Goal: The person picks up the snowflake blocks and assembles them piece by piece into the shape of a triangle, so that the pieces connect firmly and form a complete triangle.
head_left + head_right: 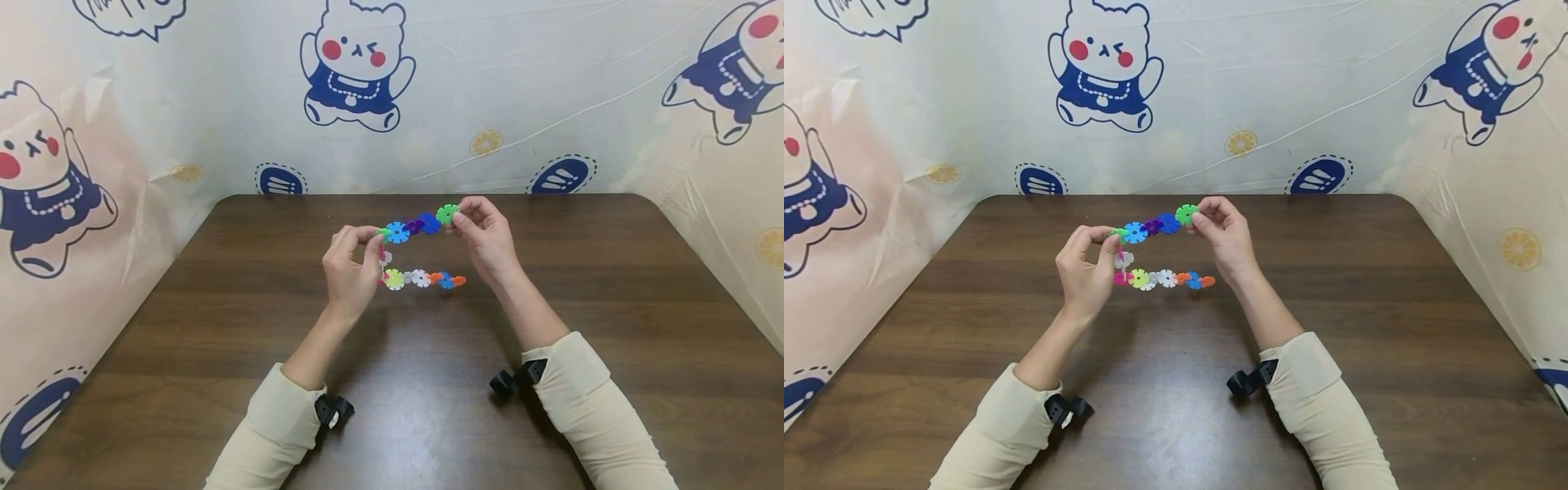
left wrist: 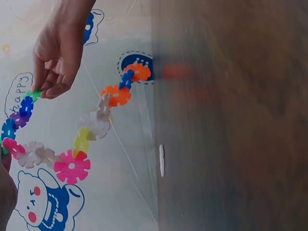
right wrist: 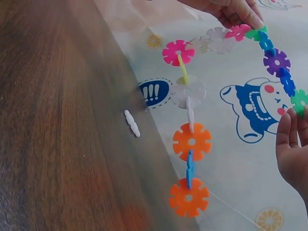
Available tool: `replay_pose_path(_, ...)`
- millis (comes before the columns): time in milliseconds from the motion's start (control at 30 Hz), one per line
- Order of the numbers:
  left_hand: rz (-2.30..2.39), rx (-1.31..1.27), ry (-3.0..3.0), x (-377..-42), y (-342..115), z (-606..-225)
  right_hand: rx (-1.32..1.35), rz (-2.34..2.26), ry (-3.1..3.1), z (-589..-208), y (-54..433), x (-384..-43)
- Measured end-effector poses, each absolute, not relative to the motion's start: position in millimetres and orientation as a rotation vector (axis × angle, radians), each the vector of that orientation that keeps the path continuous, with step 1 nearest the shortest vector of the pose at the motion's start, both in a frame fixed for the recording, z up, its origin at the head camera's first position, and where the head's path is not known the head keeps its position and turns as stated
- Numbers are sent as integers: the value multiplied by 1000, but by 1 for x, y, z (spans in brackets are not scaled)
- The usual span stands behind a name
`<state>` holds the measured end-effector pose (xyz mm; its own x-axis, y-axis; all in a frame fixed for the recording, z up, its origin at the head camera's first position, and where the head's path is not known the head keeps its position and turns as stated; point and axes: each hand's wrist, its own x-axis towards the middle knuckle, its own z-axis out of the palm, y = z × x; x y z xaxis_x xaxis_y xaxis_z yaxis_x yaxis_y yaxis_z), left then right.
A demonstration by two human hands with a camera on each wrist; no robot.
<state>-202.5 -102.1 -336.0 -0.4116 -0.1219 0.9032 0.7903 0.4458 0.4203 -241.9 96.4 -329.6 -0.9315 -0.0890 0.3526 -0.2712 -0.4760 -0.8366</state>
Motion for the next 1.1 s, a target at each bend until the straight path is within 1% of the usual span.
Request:
replay_pose_path(400, -1243, -508, -1708, -199, -102, -336, 613, 2664, -1450, -330, 95, -239)
replay_pose_path(1100, -1305, -427, -1755, -199, -103, -334, 647, 2534, -1504, -330, 92, -238)
